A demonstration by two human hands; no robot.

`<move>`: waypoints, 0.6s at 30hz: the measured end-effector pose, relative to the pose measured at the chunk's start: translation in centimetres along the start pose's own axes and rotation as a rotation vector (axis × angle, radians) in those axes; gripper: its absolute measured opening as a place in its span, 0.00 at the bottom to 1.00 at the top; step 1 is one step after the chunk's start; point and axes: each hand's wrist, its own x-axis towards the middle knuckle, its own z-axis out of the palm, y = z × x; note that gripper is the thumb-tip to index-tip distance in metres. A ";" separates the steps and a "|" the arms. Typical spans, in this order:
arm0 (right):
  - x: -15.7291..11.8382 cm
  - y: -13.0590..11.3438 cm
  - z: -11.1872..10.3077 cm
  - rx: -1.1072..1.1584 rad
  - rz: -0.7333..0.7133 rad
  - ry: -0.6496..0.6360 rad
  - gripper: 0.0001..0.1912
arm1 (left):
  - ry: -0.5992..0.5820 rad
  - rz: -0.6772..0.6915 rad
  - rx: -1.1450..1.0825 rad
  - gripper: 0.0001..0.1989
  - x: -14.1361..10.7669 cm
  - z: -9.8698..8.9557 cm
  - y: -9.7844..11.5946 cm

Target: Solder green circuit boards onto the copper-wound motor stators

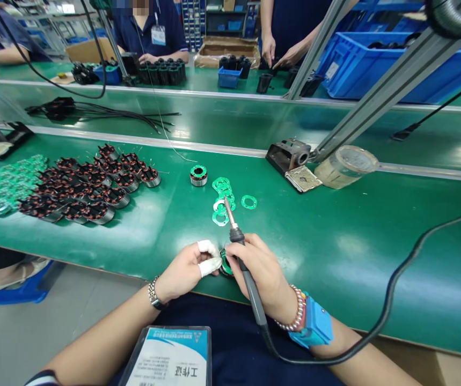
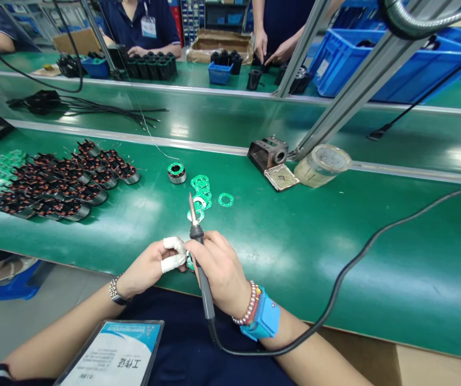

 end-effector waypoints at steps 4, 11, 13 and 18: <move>0.2 -0.7 0.7 -0.079 0.040 0.056 0.10 | 0.019 0.084 0.095 0.09 -0.3 0.1 -0.6; 0.3 -1.0 0.4 0.097 0.163 0.084 0.12 | 0.033 0.193 0.287 0.05 -0.6 -0.2 -1.5; 0.3 -0.6 -0.3 0.204 0.204 0.019 0.11 | 0.011 0.189 0.283 0.05 -0.6 -0.3 -1.3; 0.6 0.1 -1.0 0.315 0.215 -0.049 0.11 | -0.016 0.173 0.294 0.06 -0.4 -0.5 -1.1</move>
